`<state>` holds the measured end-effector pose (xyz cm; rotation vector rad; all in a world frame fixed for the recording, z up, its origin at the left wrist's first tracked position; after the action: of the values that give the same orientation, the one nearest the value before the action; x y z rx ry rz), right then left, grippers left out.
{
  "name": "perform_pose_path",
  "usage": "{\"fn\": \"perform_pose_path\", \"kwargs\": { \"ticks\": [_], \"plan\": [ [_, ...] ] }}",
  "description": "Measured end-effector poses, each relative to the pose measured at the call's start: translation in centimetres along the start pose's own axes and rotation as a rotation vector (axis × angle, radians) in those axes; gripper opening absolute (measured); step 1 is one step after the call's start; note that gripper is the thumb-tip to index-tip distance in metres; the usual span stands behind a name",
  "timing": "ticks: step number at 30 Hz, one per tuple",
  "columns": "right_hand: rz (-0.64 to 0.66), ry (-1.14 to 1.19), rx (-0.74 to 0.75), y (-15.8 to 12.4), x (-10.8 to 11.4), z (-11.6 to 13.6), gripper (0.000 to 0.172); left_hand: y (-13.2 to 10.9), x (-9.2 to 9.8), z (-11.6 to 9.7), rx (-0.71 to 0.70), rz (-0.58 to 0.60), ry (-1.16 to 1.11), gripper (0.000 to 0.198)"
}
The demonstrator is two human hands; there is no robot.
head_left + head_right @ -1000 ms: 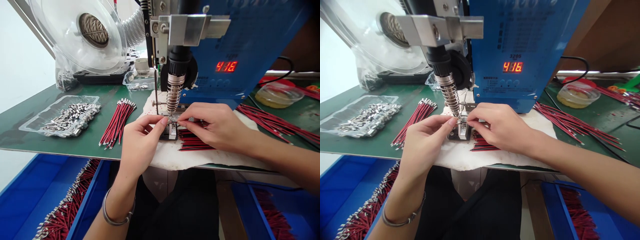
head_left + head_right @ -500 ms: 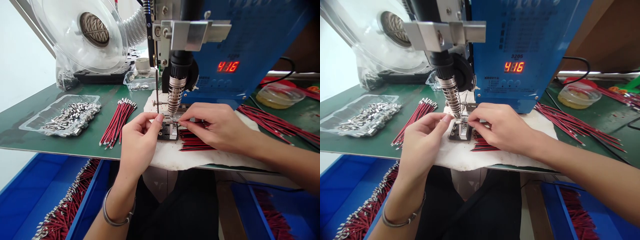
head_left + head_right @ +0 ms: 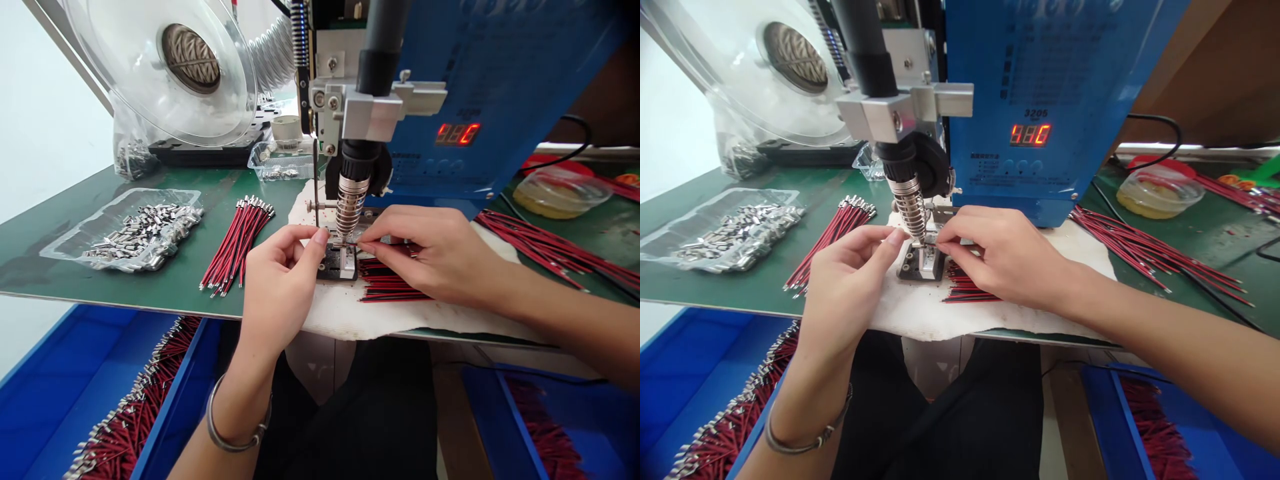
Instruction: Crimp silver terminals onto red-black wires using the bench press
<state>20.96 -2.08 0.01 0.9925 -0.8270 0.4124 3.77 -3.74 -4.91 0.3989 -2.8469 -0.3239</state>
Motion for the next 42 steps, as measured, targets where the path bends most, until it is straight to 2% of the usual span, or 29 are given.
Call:
{"fn": "perform_pose_path", "kwargs": {
  "ticks": [12,25,30,34,36,38,40,42],
  "plan": [
    [-0.012,0.017,-0.018,-0.1,0.1,-0.1,0.01,-0.1,0.1,0.1,0.001,0.0,0.019,0.028],
    [-0.003,0.026,-0.044,-0.1,0.1,-0.3,0.01,-0.3,0.0,0.3,0.05,0.026,-0.073,0.027],
    [0.0,0.034,-0.001,0.0,0.2,-0.1,0.011,-0.8,0.7,-0.3,0.001,-0.089,-0.07,0.023],
    [-0.045,0.01,0.004,-0.2,0.6,0.6,0.012,-2.4,1.4,-1.3,-0.037,-0.207,-0.005,0.017],
    [-0.14,-0.026,0.046,-0.4,1.7,1.9,0.012,-3.3,0.8,-1.9,-0.048,-0.15,0.056,0.014],
    [-0.202,-0.075,0.114,-0.7,2.7,3.6,0.015,-4.2,-0.6,-2.4,-0.079,0.006,0.083,0.011],
    [-0.136,-0.045,0.13,-0.7,3.0,4.6,0.014,-5.1,-2.2,-2.8,-0.117,0.163,0.073,0.011],
    [-0.055,-0.017,0.17,-0.6,3.0,5.4,0.015,-5.7,-3.2,-3.0,-0.143,0.233,0.044,0.012]
  ]
}}
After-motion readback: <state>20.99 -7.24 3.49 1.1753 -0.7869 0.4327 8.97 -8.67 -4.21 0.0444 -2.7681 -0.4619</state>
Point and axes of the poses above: each hand's wrist, its own y-axis towards the middle knuckle, its own x-axis out of the back of the hand, z = x × y, the point moved 7 cm from there along y, towards the middle knuckle, and after that the axes turned 4 degrees about y, right-handed, at the moved point
